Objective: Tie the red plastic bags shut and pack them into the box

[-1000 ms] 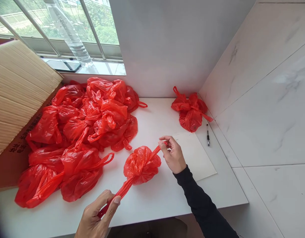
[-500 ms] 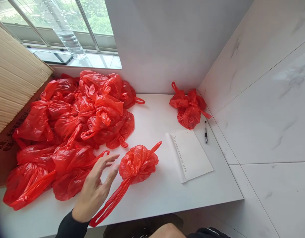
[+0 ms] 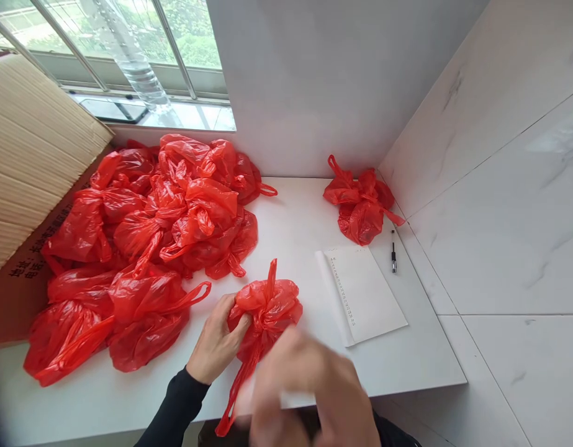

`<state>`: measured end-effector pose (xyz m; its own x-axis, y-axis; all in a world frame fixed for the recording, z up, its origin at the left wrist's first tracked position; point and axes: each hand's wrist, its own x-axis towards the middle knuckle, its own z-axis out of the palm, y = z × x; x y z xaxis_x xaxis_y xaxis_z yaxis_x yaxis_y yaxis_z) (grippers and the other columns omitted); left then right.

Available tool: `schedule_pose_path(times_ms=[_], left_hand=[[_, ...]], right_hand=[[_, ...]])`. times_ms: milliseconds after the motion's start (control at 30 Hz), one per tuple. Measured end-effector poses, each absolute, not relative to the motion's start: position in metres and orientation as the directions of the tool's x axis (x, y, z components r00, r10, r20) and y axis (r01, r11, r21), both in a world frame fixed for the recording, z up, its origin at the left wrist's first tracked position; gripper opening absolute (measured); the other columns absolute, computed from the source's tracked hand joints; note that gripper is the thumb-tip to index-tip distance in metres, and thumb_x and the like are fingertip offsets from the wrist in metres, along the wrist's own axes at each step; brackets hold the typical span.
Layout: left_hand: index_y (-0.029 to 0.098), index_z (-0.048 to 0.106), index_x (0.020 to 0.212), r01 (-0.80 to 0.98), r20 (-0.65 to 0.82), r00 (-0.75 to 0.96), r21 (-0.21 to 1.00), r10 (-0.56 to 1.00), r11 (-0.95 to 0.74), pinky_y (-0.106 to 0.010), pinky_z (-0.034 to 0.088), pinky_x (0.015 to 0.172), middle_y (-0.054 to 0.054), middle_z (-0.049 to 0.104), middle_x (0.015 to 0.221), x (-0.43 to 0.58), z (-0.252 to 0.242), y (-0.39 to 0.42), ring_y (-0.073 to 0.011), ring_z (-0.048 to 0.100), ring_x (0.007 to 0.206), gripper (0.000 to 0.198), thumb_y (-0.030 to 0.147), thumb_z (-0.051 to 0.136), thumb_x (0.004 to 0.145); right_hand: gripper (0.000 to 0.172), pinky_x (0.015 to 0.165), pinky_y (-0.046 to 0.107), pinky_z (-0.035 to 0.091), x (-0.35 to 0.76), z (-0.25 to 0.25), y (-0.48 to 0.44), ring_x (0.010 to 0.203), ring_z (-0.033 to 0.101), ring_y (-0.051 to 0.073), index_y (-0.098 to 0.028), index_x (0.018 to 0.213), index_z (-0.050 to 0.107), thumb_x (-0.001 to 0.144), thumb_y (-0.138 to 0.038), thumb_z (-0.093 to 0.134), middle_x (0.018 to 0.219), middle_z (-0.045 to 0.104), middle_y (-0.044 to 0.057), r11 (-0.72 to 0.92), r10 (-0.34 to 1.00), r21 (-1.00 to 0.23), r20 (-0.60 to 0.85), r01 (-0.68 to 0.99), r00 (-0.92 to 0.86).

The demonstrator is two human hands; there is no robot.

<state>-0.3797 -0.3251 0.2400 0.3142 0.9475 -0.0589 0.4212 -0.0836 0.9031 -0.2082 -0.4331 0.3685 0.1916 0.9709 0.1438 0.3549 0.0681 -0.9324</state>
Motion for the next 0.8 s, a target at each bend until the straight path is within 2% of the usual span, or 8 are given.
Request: schedule_pose_path(times_ms=[100, 200, 267, 367, 467, 533, 667, 800], left_hand=[[0.02, 0.053, 0.1, 0.21, -0.138, 0.304, 0.975, 0.943, 0.074, -0.032, 0.045, 0.075, -0.001, 0.058, 0.089, -0.386, 0.242, -0.332, -0.017, 0.052, 0.079, 0.019, 0.036, 0.045, 0.093], [0.021, 0.054, 0.105, -0.039, -0.208, 0.272, 0.973, 0.939, 0.227, -0.031, 0.047, 0.082, -0.003, 0.061, 0.103, -0.39, 0.24, -0.336, -0.0182, 0.056, 0.093, 0.022, 0.038, 0.052, 0.091], [0.02, 0.056, 0.107, -0.211, -0.268, 0.25, 0.923, 0.93, 0.322, -0.031, 0.047, 0.085, -0.004, 0.063, 0.108, -0.39, 0.238, -0.337, -0.0198, 0.058, 0.1, 0.026, 0.037, 0.058, 0.088], [0.019, 0.059, 0.103, -0.428, -0.372, 0.256, 0.784, 0.892, 0.45, -0.03, 0.049, 0.079, -0.005, 0.066, 0.103, -0.387, 0.238, -0.339, -0.0208, 0.062, 0.094, 0.028, 0.033, 0.066, 0.08], [0.019, 0.06, 0.104, -0.495, -0.452, 0.303, 0.678, 0.839, 0.544, -0.028, 0.049, 0.07, -0.004, 0.068, 0.099, -0.384, 0.243, -0.345, -0.0193, 0.064, 0.084, 0.031, 0.031, 0.068, 0.077], [0.02, 0.06, 0.11, -0.476, -0.495, 0.338, 0.644, 0.8, 0.599, -0.028, 0.049, 0.067, -0.005, 0.069, 0.1, -0.381, 0.246, -0.351, -0.0186, 0.064, 0.08, 0.035, 0.032, 0.068, 0.078], [0.02, 0.059, 0.115, -0.474, -0.487, 0.364, 0.638, 0.794, 0.608, -0.03, 0.051, 0.072, -0.008, 0.069, 0.11, -0.379, 0.246, -0.357, -0.0211, 0.066, 0.087, 0.039, 0.032, 0.069, 0.079], [0.017, 0.06, 0.111, -0.484, -0.429, 0.366, 0.67, 0.826, 0.563, -0.033, 0.053, 0.076, -0.011, 0.069, 0.114, -0.384, 0.237, -0.352, -0.0271, 0.066, 0.096, 0.042, 0.033, 0.075, 0.075]], right_hand=[[0.029, 0.09, 0.044, 0.052, -0.201, 0.321, -0.385, 0.103, 0.062, 0.024, -0.031, 0.117, 0.063, 0.093, -0.045, 0.054, 0.109, 0.068, 0.008, -0.071, 0.955, -0.936, 0.036, 0.346, 0.295], [0.05, 0.105, 0.046, 0.044, -0.192, 0.28, -0.362, 0.125, 0.052, 0.026, -0.025, 0.135, 0.05, 0.091, -0.05, 0.056, 0.135, 0.055, 0.012, -0.204, 0.955, -0.946, -0.136, 0.253, 0.262], [0.056, 0.105, 0.046, 0.044, -0.191, 0.264, -0.359, 0.124, 0.054, 0.026, -0.024, 0.138, 0.046, 0.09, -0.051, 0.058, 0.134, 0.057, 0.012, -0.261, 0.961, -0.958, -0.246, 0.123, 0.126], [0.046, 0.096, 0.041, 0.05, -0.198, 0.258, -0.36, 0.108, 0.063, 0.025, -0.022, 0.126, 0.057, 0.089, -0.049, 0.061, 0.118, 0.067, 0.01, -0.244, 0.969, -0.969, -0.242, -0.027, -0.053], [0.033, 0.084, 0.036, 0.053, -0.206, 0.26, -0.359, 0.092, 0.066, 0.022, -0.02, 0.106, 0.065, 0.088, -0.048, 0.063, 0.104, 0.071, 0.007, -0.214, 0.977, -0.974, -0.214, -0.069, -0.007], [0.031, 0.081, 0.034, 0.052, -0.208, 0.261, -0.358, 0.089, 0.066, 0.022, -0.02, 0.101, 0.065, 0.088, -0.048, 0.062, 0.101, 0.072, 0.007, -0.208, 0.976, -0.975, -0.212, -0.084, 0.045], [0.034, 0.09, 0.036, 0.051, -0.203, 0.264, -0.357, 0.101, 0.065, 0.023, -0.022, 0.113, 0.063, 0.09, -0.046, 0.06, 0.111, 0.07, 0.008, -0.187, 0.981, -0.971, -0.192, -0.152, 0.018], [0.05, 0.101, 0.04, 0.048, -0.196, 0.266, -0.362, 0.117, 0.06, 0.024, -0.026, 0.129, 0.055, 0.085, -0.044, 0.068, 0.125, 0.064, 0.008, -0.237, 0.97, -0.952, -0.222, -0.195, -0.1]])
